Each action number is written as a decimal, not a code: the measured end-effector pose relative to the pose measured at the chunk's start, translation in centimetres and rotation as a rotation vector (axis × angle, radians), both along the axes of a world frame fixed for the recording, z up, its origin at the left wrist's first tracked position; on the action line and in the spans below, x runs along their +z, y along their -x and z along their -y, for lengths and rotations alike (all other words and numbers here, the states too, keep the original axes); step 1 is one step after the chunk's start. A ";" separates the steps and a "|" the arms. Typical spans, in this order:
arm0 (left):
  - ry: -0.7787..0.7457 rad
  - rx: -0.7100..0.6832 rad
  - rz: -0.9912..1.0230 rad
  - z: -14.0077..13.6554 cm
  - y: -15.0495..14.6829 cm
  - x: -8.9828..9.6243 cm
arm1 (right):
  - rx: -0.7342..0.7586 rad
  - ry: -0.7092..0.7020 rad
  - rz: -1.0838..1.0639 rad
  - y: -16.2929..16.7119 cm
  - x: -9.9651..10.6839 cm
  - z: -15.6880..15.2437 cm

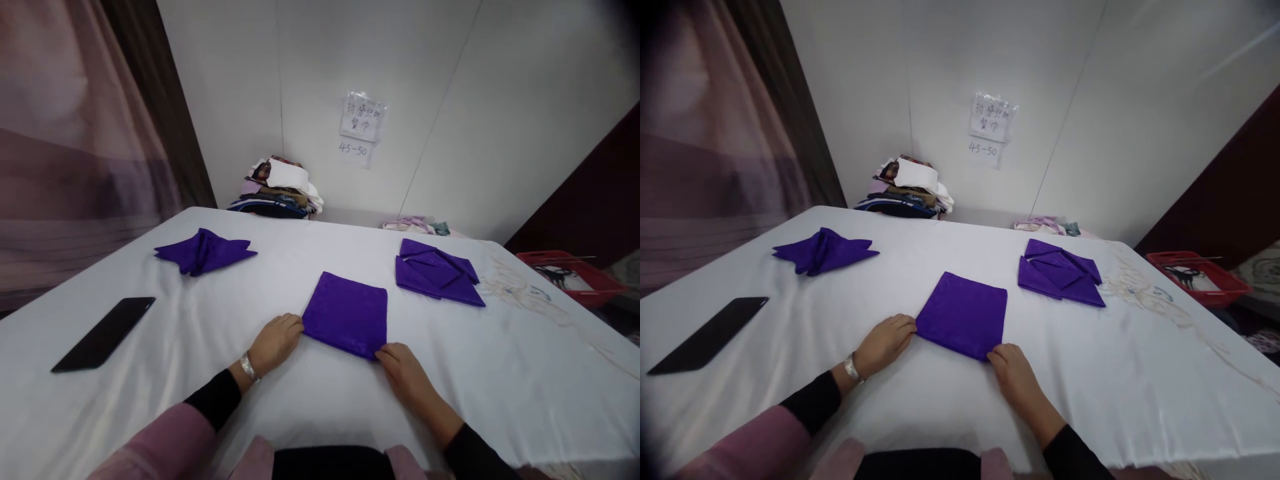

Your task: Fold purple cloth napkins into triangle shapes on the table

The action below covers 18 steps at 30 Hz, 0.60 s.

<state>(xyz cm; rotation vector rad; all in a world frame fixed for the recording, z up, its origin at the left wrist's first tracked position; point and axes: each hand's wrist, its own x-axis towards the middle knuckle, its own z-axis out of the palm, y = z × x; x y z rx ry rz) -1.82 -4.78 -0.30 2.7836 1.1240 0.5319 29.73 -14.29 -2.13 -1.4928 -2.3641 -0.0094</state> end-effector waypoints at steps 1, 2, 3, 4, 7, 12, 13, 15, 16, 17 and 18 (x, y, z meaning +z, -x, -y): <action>0.024 -0.016 0.000 0.1 0.6 0.1 | 0.016 0.024 0.004 0.5 0.1 0.5; 0.051 -0.031 0.001 0.3 1.1 0.2 | 0.027 0.054 0.006 0.9 0.3 1.0; 0.075 -0.040 0.009 0.4 1.4 0.3 | 0.031 0.088 0.004 1.2 0.6 1.3; 0.089 -0.034 0.025 0.4 1.5 0.4 | 0.032 0.123 -0.002 1.4 1.0 1.4; 0.074 0.046 0.096 0.3 0.4 0.4 | 0.051 0.186 -0.060 1.9 3.0 0.6; 0.042 0.157 0.064 -0.2 -3.1 -1.7 | 0.195 0.178 -0.162 5.8 5.8 -4.8; 0.047 0.177 0.039 -0.2 -3.6 -2.3 | 0.230 0.198 -0.158 7.1 5.8 -6.1; 0.045 0.196 0.004 -0.1 -4.2 -3.3 | 0.313 0.267 -0.121 9.8 5.3 -8.4; 0.030 0.188 -0.002 -0.1 -4.3 -3.7 | 0.354 0.305 -0.100 11.0 4.9 -9.4; 0.009 0.171 -0.004 0.0 -4.3 -3.9 | 0.389 0.341 -0.080 12.0 4.4 -10.4; -0.012 0.157 -0.003 0.0 -4.3 -4.0 | 0.416 0.374 -0.063 12.8 3.9 -11.2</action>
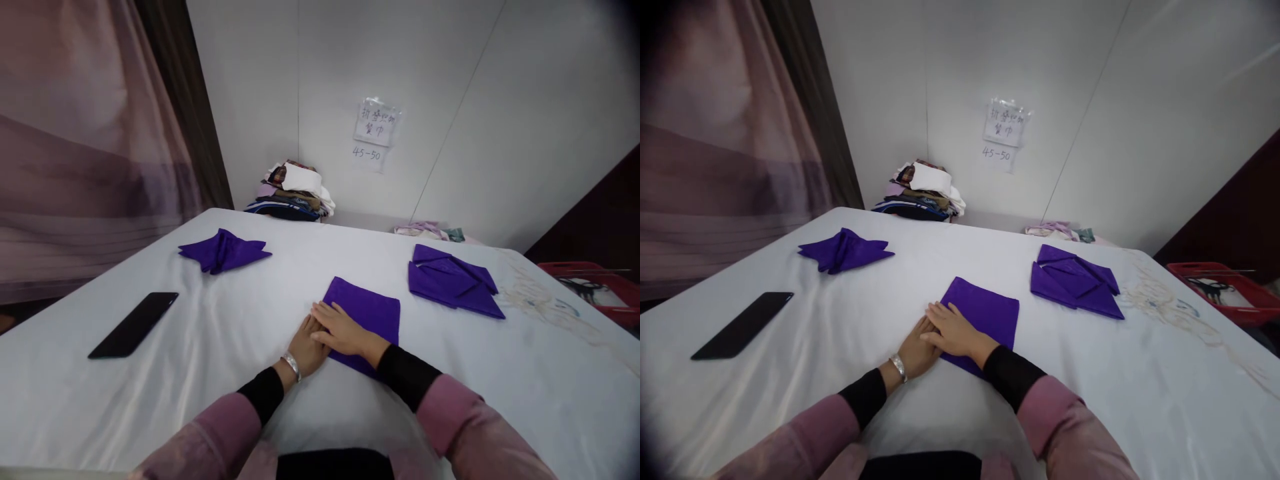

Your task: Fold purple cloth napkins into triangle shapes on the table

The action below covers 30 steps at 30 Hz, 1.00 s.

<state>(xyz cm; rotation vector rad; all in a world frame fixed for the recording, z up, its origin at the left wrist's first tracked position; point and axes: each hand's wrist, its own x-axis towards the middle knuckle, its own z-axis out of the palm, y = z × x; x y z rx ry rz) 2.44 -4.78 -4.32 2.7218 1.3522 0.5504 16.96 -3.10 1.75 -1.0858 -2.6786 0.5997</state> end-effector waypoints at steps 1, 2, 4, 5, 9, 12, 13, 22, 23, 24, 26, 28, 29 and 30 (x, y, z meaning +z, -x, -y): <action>-0.014 -0.006 -0.001 0.0 0.1 0.0 | 0.021 0.022 0.014 0.5 -0.5 -0.8; -0.016 -0.003 -0.004 0.0 0.1 0.0 | 0.032 0.039 0.026 0.7 -1.0 -1.5; 0.012 0.022 -0.016 0.0 0.1 0.1 | 0.030 0.050 0.050 0.6 -1.8 -2.9; 0.033 0.036 -0.024 0.0 0.1 0.1 | 0.022 0.042 0.062 0.3 -2.2 -3.6; 0.066 0.048 -0.050 0.1 0.1 -0.1 | -0.034 -0.023 0.112 -1.0 -3.0 -6.6; 0.054 0.056 -0.076 0.2 0.2 -0.2 | -0.096 -0.049 0.146 -1.8 -3.4 -8.8; 0.053 0.060 -0.082 0.2 0.2 -0.2 | -0.122 -0.054 0.156 -2.0 -3.6 -9.4; 0.006 0.063 -0.115 -0.1 0.3 -0.6 | -0.231 -0.075 0.161 -2.0 -2.9 -10.4; -0.011 0.063 -0.119 -0.2 0.4 -0.7 | -0.237 -0.096 0.147 -2.0 -2.7 -9.8; -0.026 0.063 -0.121 -0.3 0.4 -0.8 | -0.243 -0.119 0.132 -2.0 -2.5 -9.1; -0.050 0.059 -0.120 -0.5 0.4 -0.9 | -0.260 -0.146 0.115 -2.6 -2.5 -7.6; -0.060 0.059 -0.120 -0.6 0.4 -0.9 | -0.286 -0.139 0.120 -3.8 -2.8 -6.2; -0.060 0.060 -0.123 -0.6 0.4 -0.9 | -0.307 -0.130 0.127 -4.7 -3.1 -5.7; -0.058 0.060 -0.129 -0.6 0.4 -0.9 | -0.337 -0.118 0.138 -5.8 -3.3 -5.4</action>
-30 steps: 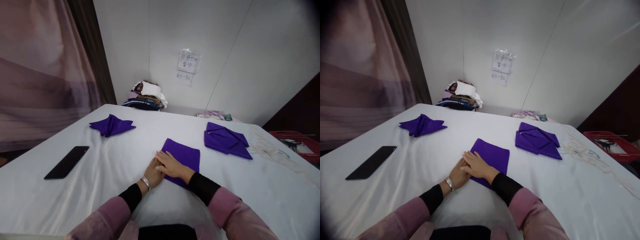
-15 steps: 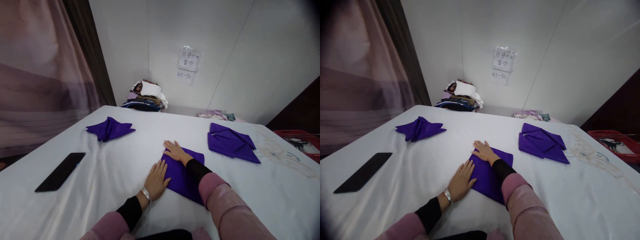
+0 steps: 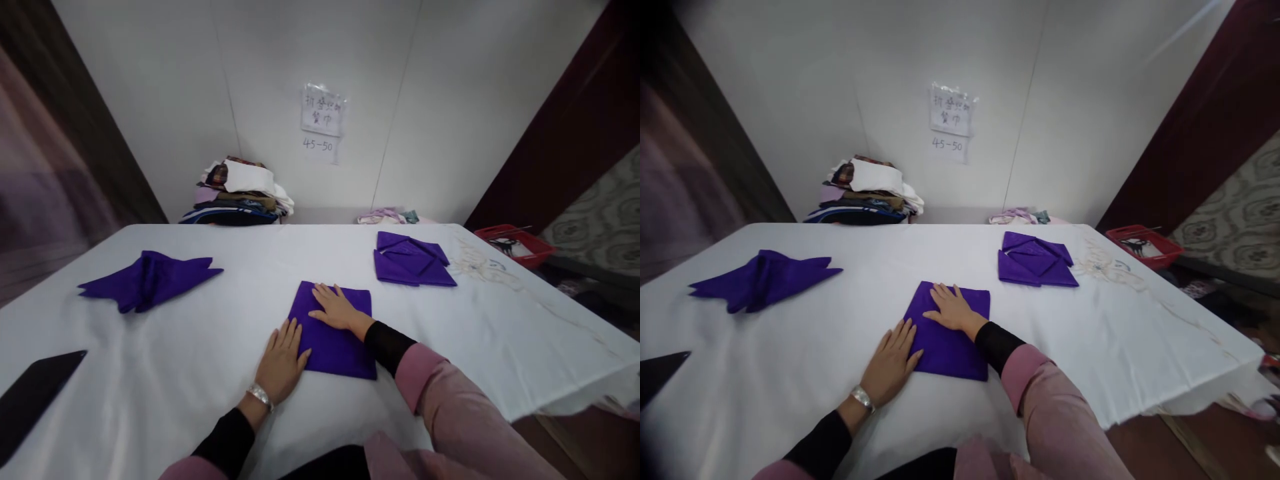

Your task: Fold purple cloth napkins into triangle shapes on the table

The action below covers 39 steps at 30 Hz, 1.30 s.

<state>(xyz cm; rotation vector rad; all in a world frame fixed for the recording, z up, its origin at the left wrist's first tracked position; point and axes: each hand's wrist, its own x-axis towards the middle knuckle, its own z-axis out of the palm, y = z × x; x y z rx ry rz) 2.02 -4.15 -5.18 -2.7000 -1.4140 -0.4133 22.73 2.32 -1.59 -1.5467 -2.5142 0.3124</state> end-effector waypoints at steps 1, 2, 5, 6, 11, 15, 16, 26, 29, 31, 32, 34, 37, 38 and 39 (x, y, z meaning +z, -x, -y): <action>0.004 0.001 -0.007 0.0 0.0 0.1 | -0.036 0.017 0.008 -1.2 -0.2 0.1; 0.009 0.004 -0.013 0.0 0.0 0.1 | -0.081 0.037 0.012 -2.6 -0.4 0.1; 0.027 0.016 -0.032 -0.1 -0.1 0.3 | -0.282 0.080 -0.055 -6.7 -0.6 -0.5; 0.032 0.020 -0.037 -0.1 -0.1 0.3 | -0.352 0.076 -0.094 -7.9 -0.6 -0.8; 0.058 0.017 -0.043 0.0 -0.1 0.4 | -0.556 -0.016 -0.238 -11.4 0.3 -0.5; 0.098 0.019 -0.011 -0.3 -0.1 0.5 | -0.536 -0.064 -0.329 -11.7 0.5 1.9; 0.119 0.017 0.000 -0.4 0.0 0.6 | -0.516 -0.075 -0.341 -11.6 0.5 2.7; 0.087 -0.213 0.077 3.5 -0.5 3.3 | -0.291 -0.251 -0.315 -10.8 -2.1 7.6; 0.081 -0.244 0.068 4.4 -1.6 3.5 | -0.367 -0.207 -0.168 -11.0 -1.3 6.2; 0.082 -0.229 0.048 4.4 -2.2 3.3 | -0.417 -0.128 -0.045 -10.9 -0.4 4.9; 0.077 -0.232 0.029 4.2 -2.3 3.1 | -0.430 -0.091 -0.001 -10.7 0.1 4.2; 0.058 -0.247 -0.014 3.5 -2.0 2.9 | -0.435 -0.044 0.045 -10.4 0.9 3.1; 0.049 -0.218 -0.062 1.7 0.1 3.1 | -0.428 0.010 0.091 -9.4 1.5 2.9; 0.055 -0.180 -0.071 1.0 1.2 3.3 | -0.422 0.033 0.104 -9.0 1.6 3.2; 0.067 -0.126 -0.078 0.2 2.5 3.5 | -0.414 0.060 0.114 -8.7 1.6 3.7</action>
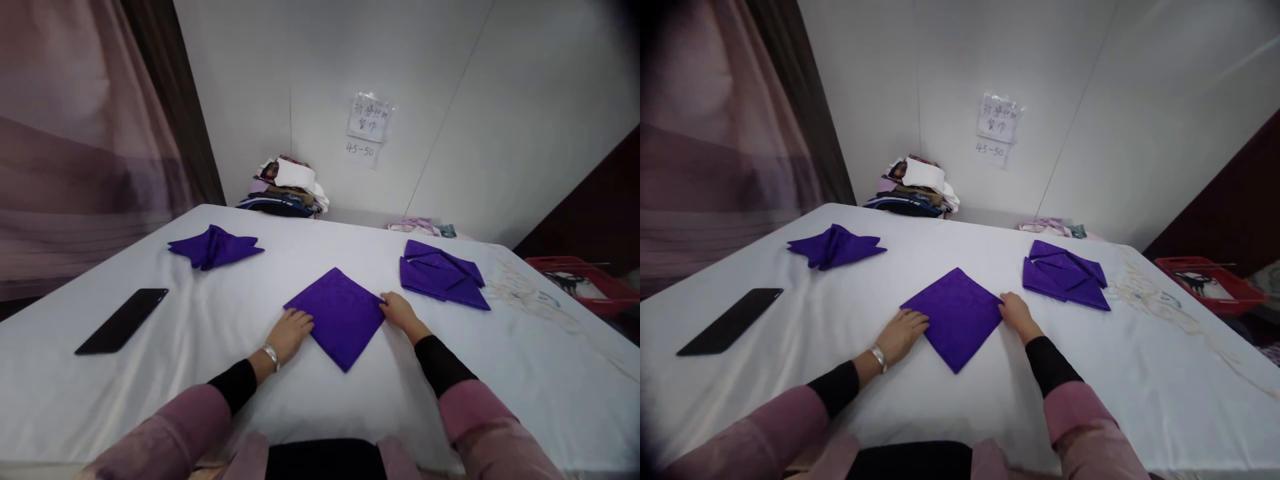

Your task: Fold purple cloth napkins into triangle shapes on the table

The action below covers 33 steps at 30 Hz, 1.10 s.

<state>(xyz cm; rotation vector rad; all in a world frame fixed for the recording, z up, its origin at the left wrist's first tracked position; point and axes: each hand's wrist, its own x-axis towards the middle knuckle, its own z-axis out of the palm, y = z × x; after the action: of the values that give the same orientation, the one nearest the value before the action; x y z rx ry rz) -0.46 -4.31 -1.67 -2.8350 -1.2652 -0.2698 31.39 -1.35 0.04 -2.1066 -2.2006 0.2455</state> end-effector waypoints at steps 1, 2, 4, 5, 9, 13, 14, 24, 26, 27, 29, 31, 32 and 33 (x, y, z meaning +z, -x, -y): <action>0.010 0.066 -0.003 -0.8 1.3 0.3 | 0.009 0.029 0.001 0.4 0.0 0.7; 0.016 0.140 0.003 -1.5 2.6 0.5 | 0.017 0.057 0.000 0.6 0.0 1.4; 0.013 0.256 0.051 -2.4 4.5 0.9 | 0.017 0.093 0.012 1.0 0.2 2.8; 0.008 0.288 0.091 -2.6 5.1 1.0 | 0.009 0.083 0.027 1.1 0.3 3.4; 0.036 0.282 0.232 -2.0 4.0 0.9 | 0.097 -0.091 -0.051 2.4 1.4 3.5; 0.056 0.360 0.201 -2.1 1.0 0.6 | 0.401 -0.161 -0.303 8.0 1.7 1.5; 0.049 0.397 0.172 -2.3 0.6 0.5 | 0.462 -0.147 -0.320 9.9 1.6 1.0; 0.172 0.517 -0.012 -3.7 0.1 -1.6 | 0.642 0.027 -0.228 19.8 -1.2 -4.5; 0.168 0.519 0.008 -3.8 0.2 -1.8 | 0.603 0.002 -0.203 18.5 -2.0 -5.6; 0.160 0.515 0.018 -3.8 0.2 -1.9 | 0.564 -0.015 -0.188 17.5 -2.3 -6.3; 0.140 0.509 0.040 -3.8 0.3 -2.1 | 0.445 -0.029 -0.153 15.1 -2.7 -7.6; 0.128 0.511 0.056 -3.8 0.3 -2.3 | 0.305 -0.013 -0.136 12.6 -2.8 -9.0; 0.124 0.511 0.061 -3.8 0.3 -2.3 | 0.239 0.000 -0.150 11.4 -2.8 -9.6; 0.123 0.510 0.063 -3.8 0.4 -2.4 | 0.182 0.011 -0.174 10.3 -2.8 -10.2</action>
<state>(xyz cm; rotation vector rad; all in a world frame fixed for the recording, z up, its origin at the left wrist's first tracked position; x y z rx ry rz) -0.81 -0.46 -4.04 -2.4854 -2.0130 -0.2693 21.11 8.83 -2.74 -1.8130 -2.2911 0.4364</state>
